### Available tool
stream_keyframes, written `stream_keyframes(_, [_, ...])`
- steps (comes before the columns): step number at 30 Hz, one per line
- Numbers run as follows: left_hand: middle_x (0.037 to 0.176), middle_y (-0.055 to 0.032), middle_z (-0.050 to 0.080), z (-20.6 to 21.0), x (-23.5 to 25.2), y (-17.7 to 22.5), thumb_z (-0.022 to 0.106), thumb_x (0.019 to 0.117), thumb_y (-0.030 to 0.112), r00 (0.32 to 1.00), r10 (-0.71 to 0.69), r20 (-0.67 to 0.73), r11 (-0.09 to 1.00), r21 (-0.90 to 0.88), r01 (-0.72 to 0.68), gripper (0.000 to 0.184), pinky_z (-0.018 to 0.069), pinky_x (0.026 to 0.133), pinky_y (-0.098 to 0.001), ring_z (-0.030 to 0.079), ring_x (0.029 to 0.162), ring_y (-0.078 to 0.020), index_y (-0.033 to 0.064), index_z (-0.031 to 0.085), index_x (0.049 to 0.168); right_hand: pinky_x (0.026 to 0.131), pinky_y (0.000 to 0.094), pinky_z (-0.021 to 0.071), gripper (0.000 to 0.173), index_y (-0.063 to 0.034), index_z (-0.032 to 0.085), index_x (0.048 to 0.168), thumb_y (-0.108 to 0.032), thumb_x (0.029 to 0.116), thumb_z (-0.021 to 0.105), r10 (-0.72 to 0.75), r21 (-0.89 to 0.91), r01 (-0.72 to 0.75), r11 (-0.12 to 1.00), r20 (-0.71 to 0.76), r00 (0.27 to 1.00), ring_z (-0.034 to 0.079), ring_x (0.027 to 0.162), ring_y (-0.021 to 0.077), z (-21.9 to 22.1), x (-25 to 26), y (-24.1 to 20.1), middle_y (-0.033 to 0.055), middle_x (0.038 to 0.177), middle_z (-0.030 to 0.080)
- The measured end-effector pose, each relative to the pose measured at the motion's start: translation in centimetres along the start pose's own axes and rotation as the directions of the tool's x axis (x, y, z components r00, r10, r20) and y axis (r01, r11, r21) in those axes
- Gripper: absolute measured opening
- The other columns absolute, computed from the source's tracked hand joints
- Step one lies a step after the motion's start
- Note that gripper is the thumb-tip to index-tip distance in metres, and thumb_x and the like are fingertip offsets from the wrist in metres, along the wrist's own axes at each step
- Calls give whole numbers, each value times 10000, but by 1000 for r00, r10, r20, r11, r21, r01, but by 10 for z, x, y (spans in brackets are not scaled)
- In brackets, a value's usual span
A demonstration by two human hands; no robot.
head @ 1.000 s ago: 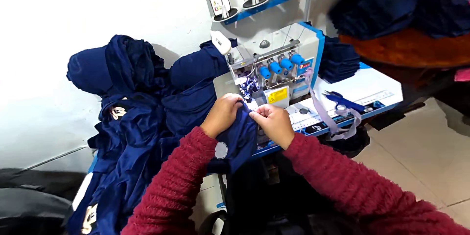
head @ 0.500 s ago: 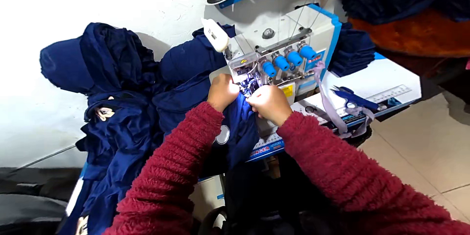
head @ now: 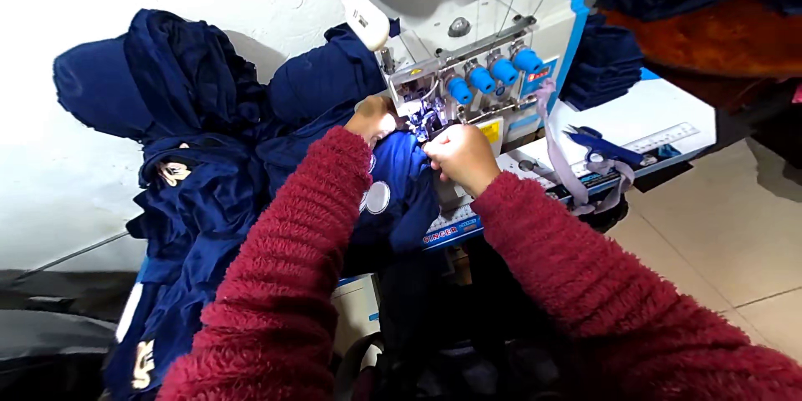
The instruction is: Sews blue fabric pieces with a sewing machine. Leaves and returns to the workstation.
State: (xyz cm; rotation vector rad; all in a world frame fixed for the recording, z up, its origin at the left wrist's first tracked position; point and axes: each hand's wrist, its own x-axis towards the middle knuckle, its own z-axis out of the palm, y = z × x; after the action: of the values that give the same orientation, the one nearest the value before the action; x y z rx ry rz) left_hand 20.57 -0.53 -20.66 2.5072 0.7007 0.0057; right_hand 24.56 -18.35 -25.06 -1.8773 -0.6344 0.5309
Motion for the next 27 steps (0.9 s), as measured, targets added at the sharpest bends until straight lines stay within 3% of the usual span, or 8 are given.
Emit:
stream_keyframes(4, [1197,-241,674,0,22,-18,773,897,301,1000,24,4,985,170,-24,446,464,989,-650,625,1171,-407,18,664,1225,608,341,583,216,-16,729,930,-205,985,639,-19,-47,20,999,15,1000,655,580,124,-2,-5,-2,49,744,708])
stream_keyframes(8, [1378,-309,556,0,18,-10,674,928,532,995,-79,-56,932,350,94,650,396,1008,-728,489,1324,-513,51,608,1361,613,302,576,254,-15,742,958,-230,1020,621,-15,-93,22,995,80,997,633,569,89,-10,-5,-4,34,731,688])
stream_keyframes(13, [1339,-271,597,4,0,0,629,971,460,993,-44,-112,911,403,85,531,416,971,-711,529,1295,-476,40,635,1296,617,323,595,221,2,701,968,-210,996,644,-47,-14,47,999,16,999,661,583,118,-8,-14,5,50,734,692])
stream_keyframes(15, [1264,-269,641,1,-25,5,599,990,367,981,82,-176,882,471,11,445,418,960,-702,573,1243,-471,0,650,1236,603,337,592,195,0,689,969,-191,981,651,-63,22,63,998,-15,998,661,577,130,-7,-16,8,51,723,688])
stream_keyframes(18, [1104,-290,664,16,-93,23,581,981,128,857,374,-354,869,458,-190,252,442,956,-668,611,1117,-484,-76,679,1093,575,330,591,169,-5,689,949,-172,962,681,-74,106,78,991,-34,997,654,553,128,-4,-16,15,46,695,680])
stream_keyframes(21, [1128,-226,648,67,-142,31,663,943,195,801,528,-283,809,453,-374,354,503,925,-573,617,1107,-412,-33,643,1213,575,334,574,174,-6,677,973,-176,957,709,-92,140,95,986,-25,995,634,555,129,-5,-15,21,55,698,657])
stream_keyframes(24, [1216,-219,619,94,-138,12,643,910,148,779,547,-306,755,583,-301,475,521,865,-513,603,1126,-393,-32,575,1344,554,321,587,161,-12,647,967,-153,946,719,-94,210,102,972,-47,994,636,534,124,-1,-15,25,44,682,641])
stream_keyframes(27, [1042,-216,643,82,-127,5,570,932,-2,765,569,-302,730,614,-300,237,549,780,-487,638,977,-392,-48,667,1144,515,289,590,133,-28,618,957,-106,927,722,-75,326,80,942,-29,997,645,504,112,0,-15,30,33,656,644])
